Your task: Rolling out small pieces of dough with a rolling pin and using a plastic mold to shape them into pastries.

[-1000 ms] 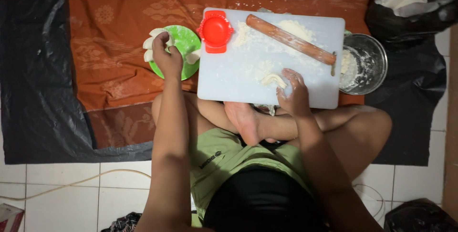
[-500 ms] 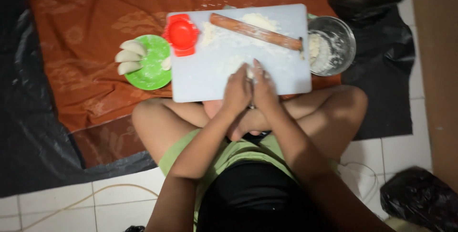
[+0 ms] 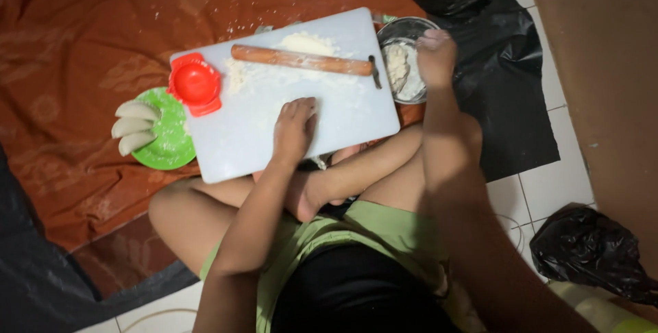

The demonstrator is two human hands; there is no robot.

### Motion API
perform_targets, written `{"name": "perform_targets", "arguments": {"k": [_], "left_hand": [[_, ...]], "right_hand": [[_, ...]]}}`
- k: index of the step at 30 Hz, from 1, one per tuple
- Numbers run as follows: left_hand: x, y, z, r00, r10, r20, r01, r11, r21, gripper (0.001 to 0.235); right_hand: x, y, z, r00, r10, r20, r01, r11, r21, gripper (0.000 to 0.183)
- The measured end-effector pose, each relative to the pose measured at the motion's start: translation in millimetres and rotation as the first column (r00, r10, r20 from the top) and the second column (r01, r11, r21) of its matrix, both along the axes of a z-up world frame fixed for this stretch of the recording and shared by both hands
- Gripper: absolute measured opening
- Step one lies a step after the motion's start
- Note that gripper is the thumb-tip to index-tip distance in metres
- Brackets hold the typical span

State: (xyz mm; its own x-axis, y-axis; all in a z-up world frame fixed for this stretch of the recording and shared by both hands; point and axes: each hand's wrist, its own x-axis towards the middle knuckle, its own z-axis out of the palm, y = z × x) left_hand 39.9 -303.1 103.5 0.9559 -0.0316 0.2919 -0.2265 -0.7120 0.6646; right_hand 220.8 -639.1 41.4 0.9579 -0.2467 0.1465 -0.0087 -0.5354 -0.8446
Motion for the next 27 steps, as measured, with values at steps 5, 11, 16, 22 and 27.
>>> {"name": "perform_targets", "arguments": {"k": [5, 11, 16, 22, 27], "left_hand": [[8, 4, -27, 0.999, 0.021, 0.044, -0.021, 1.000, 0.014, 0.024], [9, 0, -18, 0.997, 0.060, 0.044, -0.063, 0.996, 0.055, 0.024], [8, -1, -19, 0.998, 0.052, 0.042, -0.054, 0.997, 0.052, 0.025], [7, -2, -15, 0.998, 0.032, 0.059, -0.034, 0.999, 0.025, 0.023], [6, -1, -16, 0.997, 0.046, 0.056, -0.048, 0.998, 0.034, 0.024]], "right_hand": [[32, 21, -60, 0.891, -0.036, -0.453, -0.110, 0.950, -0.293, 0.075], [18, 48, -35, 0.903, -0.050, -0.426, -0.110, 0.933, -0.341, 0.067], [21, 6, -79, 0.928, -0.054, -0.368, -0.026, 0.977, -0.210, 0.070], [6, 1, -49, 0.870, 0.089, -0.485, -0.064, 0.996, 0.068, 0.073], [10, 2, -85, 0.908, 0.030, -0.418, -0.121, 0.974, -0.193, 0.021]]}}
